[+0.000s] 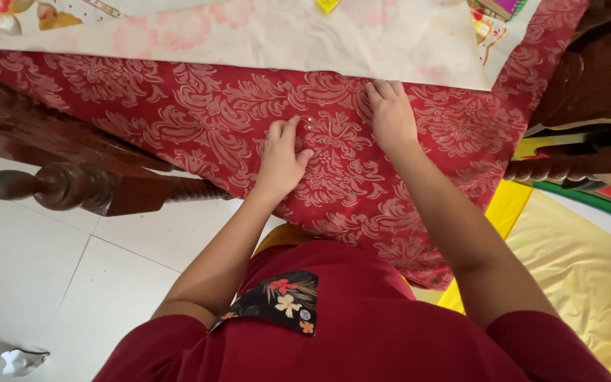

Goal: Picking up various household items from a bed and placing them onto a wooden cabinet or into drawers to tidy the room.

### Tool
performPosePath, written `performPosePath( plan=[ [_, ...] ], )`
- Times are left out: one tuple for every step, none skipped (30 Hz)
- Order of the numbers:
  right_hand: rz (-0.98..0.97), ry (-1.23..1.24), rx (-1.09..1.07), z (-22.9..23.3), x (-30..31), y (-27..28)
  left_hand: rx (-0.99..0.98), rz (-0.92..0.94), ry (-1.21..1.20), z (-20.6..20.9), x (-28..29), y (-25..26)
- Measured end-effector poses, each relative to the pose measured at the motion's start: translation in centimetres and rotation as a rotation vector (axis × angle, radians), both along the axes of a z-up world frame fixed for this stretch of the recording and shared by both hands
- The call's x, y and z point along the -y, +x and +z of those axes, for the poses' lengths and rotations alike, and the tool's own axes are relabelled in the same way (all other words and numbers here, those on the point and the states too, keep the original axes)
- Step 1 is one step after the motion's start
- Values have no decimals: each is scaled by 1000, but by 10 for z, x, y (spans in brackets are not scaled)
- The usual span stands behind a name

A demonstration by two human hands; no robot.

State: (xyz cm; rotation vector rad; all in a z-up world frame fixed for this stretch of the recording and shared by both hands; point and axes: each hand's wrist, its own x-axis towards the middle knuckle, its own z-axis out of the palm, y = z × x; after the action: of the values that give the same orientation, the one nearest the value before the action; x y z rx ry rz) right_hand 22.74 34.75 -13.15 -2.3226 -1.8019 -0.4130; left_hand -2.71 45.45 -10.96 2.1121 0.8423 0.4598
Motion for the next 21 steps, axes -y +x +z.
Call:
performPosePath(
  plan=[
    [1, -2, 1, 4, -2, 0, 1, 1, -2, 4, -1, 2],
    [7, -43, 18, 8, -3, 1, -17, -9, 17, 8, -2, 4],
    [11, -84, 35, 12, -3, 0, -36, -21, 36, 11, -2, 6],
    [11, -86, 35, 15, -6, 0, -37, -22, 34, 12, -3, 9],
    [-21, -104, -42, 17, -7, -2, -45, -39, 47, 12, -4, 10],
    [-52, -122, -119, 18, -8, -4, -53, -55, 61, 12, -4, 11],
    [-52, -126, -123, 12, -7, -4, -58, -55, 56, 12, -4, 11],
    [-72, -166, -66, 6, -6, -4, -59, -71, 65, 13, -4, 10],
    [-90, -205, -7, 0, -5, -3, -58, -84, 75, 14, -5, 11],
    [-88, -209, -8, -5, -3, -4, -60, -83, 71, 12, -5, 10],
    [-119, -174, -9, -9, -1, -4, -42, -81, 67, 11, -6, 10],
    [-150, -138, -10, -14, 0, -4, -25, -79, 63, 10, -6, 9],
    [-147, -140, -10, -14, 2, -6, -25, -75, 62, 6, -5, 7],
    [-191, -62, -180, -14, 4, -8, 22, -61, 47, 3, -4, 4],
    [-236, 18, -350, -14, 5, -10, 70, -48, 34, -1, -4, 2],
    [-233, 18, -350, 0, 3, -20, 70, -45, 34, -2, -3, 0],
    [-250, 33, -584, 15, 3, -30, 94, -30, 8, -3, -2, -3],
    [-264, 46, -818, 29, 2, -40, 118, -15, -18, -4, -1, -5],
    [-263, 45, -818, 32, -1, -49, 117, -14, -18, -6, -2, -5],
    [-179, 92, -914, 35, -4, -58, 108, -6, -21, -8, -1, -5],
    [-95, 140, -1010, 37, -6, -68, 99, 1, -25, -11, -1, -6]
  ],
)
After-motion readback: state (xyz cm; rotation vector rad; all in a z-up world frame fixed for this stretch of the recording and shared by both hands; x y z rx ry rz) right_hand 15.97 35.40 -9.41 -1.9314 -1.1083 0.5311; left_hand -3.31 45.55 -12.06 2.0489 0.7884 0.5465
